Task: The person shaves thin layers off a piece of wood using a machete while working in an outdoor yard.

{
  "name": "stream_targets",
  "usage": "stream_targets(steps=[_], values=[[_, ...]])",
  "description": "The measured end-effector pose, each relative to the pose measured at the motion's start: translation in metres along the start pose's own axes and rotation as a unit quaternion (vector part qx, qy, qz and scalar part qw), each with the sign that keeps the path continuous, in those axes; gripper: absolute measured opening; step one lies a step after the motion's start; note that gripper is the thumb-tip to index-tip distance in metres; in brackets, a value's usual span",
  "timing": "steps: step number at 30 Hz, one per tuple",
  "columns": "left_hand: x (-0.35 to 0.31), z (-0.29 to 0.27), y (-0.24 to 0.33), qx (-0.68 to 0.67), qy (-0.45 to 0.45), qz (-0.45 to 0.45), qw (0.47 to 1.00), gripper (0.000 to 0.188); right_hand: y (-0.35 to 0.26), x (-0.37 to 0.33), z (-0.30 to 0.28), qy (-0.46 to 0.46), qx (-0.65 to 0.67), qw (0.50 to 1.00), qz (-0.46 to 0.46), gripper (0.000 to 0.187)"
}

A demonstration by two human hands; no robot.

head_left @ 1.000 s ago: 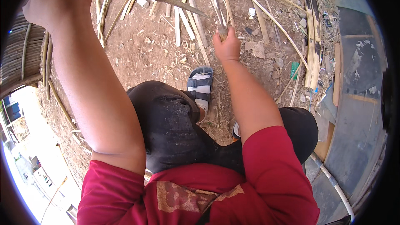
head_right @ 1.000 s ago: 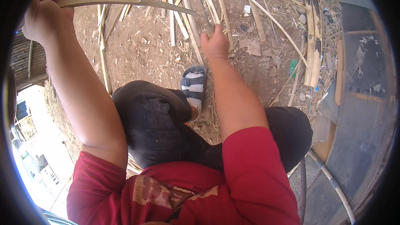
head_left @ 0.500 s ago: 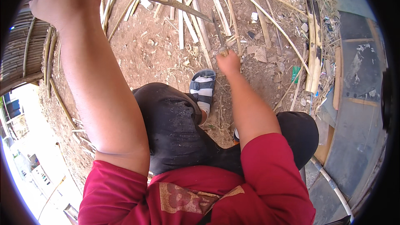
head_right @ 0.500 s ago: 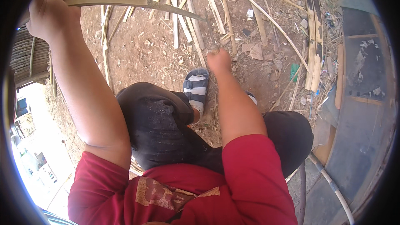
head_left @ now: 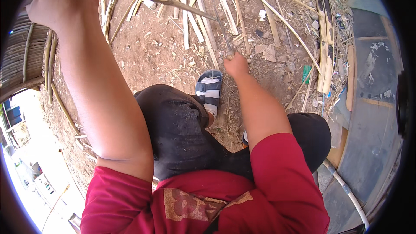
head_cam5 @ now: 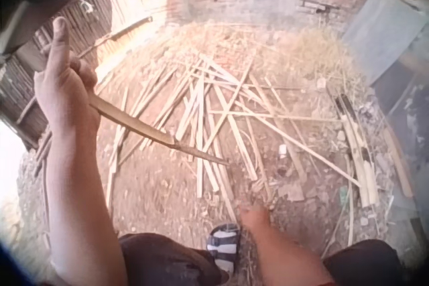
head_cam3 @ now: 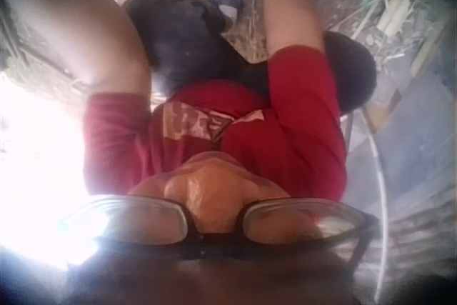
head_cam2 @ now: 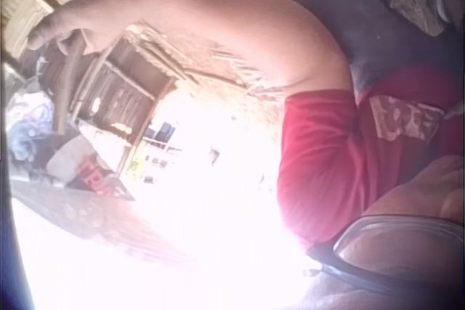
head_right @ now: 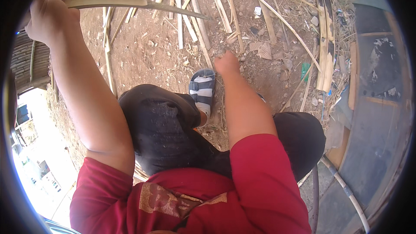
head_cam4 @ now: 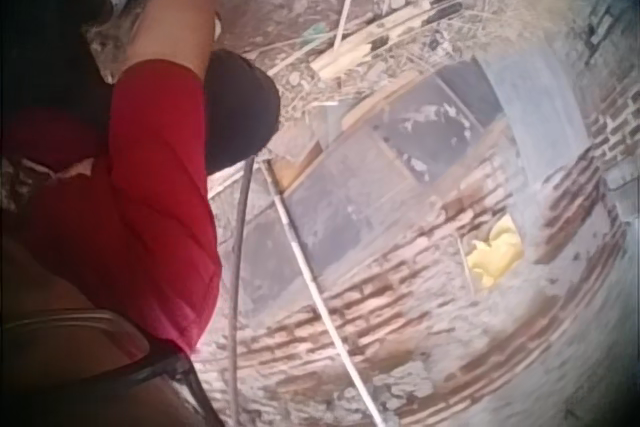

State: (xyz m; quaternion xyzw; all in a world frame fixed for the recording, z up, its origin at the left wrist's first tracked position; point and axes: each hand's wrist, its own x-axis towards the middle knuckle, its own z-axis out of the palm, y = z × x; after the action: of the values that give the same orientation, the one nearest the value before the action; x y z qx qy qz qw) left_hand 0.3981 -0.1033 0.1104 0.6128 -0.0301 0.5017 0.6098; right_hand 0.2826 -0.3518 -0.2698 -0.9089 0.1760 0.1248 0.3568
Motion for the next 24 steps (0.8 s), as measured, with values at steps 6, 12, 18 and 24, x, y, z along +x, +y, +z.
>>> stream_targets(steps=[6, 12, 18, 24], values=[[-0.006, -0.005, -0.001, 0.012, 0.003, -0.014, 1.000, 0.044, 0.008, 0.018, 0.011, -0.070, 0.178, 0.976, 0.101, 0.046], [-0.006, -0.006, 0.001, 0.020, 0.007, -0.007, 1.000, 0.048, -0.074, 0.016, -0.052, 0.132, 0.209, 0.968, -0.028, 0.030], [-0.007, 0.002, 0.003, 0.022, 0.005, 0.002, 1.000, 0.052, -0.071, 0.009, -0.051, 0.167, 0.171, 0.964, -0.120, 0.032], [-0.008, -0.006, 0.005, 0.038, -0.002, -0.029, 0.999, 0.053, -0.004, 0.010, -0.009, -0.089, -0.061, 0.992, 0.063, 0.047]])
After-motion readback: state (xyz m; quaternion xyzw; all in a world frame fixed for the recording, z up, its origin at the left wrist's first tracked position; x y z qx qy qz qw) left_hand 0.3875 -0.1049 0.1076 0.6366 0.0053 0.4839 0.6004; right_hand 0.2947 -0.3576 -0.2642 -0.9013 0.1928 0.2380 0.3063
